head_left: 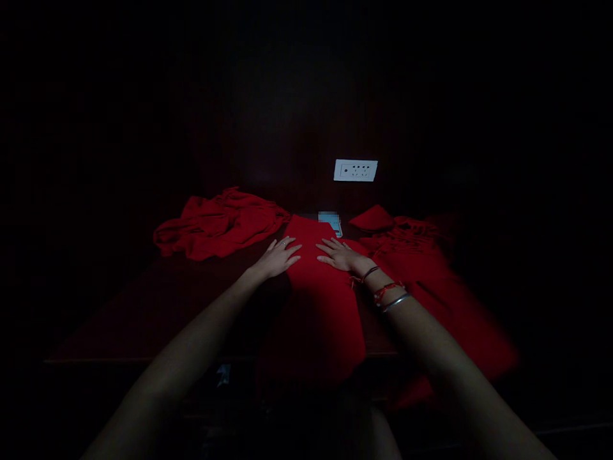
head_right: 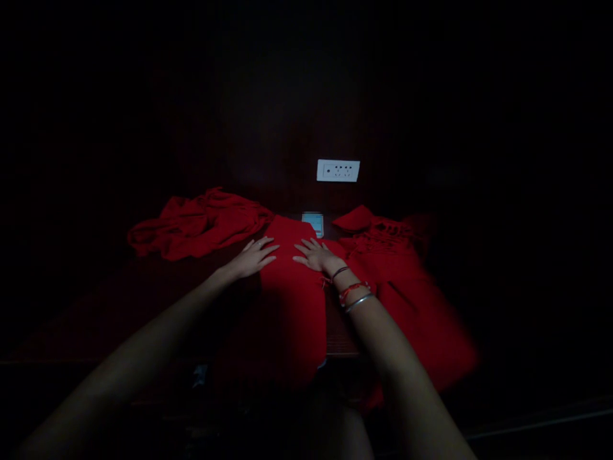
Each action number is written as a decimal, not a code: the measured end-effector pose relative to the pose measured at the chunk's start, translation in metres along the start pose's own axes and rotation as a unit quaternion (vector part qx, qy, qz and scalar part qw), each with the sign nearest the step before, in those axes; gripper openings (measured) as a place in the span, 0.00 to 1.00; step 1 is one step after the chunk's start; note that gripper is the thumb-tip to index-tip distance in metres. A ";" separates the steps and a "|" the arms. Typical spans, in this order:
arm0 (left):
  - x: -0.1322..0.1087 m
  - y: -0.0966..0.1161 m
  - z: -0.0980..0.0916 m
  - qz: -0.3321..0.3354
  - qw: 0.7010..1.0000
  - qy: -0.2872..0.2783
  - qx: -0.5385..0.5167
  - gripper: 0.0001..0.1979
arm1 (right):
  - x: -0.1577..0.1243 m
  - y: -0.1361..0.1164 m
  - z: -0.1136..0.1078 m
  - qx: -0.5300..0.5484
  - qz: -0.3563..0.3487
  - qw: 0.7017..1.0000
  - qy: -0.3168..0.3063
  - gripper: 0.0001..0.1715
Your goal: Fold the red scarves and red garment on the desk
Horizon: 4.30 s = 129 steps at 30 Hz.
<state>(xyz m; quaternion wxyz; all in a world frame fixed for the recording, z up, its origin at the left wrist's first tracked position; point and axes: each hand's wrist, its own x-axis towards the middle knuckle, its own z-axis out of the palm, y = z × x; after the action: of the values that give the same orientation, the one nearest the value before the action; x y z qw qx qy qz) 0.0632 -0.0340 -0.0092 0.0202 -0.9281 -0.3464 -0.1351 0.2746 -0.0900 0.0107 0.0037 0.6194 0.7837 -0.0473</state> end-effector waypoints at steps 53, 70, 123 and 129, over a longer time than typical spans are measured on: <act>-0.017 0.036 -0.025 0.254 0.958 -0.068 -0.113 0.12 | -0.124 -0.045 0.022 -0.026 0.040 0.985 0.165 0.23; -0.014 0.040 -0.025 0.261 0.965 -0.005 0.037 0.13 | -0.128 -0.070 0.015 0.008 -0.006 0.990 0.141 0.23; -0.030 0.037 -0.038 0.271 0.957 -0.042 -0.089 0.07 | -0.149 -0.049 0.009 -0.002 -0.022 0.984 0.175 0.23; -0.033 0.030 -0.049 0.292 0.925 -0.140 -0.200 0.13 | -0.158 -0.039 0.027 -0.001 -0.041 0.998 0.052 0.27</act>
<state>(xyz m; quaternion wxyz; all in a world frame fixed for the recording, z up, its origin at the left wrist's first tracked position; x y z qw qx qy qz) 0.0467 -0.0842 0.0308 -0.1765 -0.9823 -0.0249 -0.0583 0.2717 -0.2541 -0.0034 -0.0389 0.5883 0.8076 -0.0144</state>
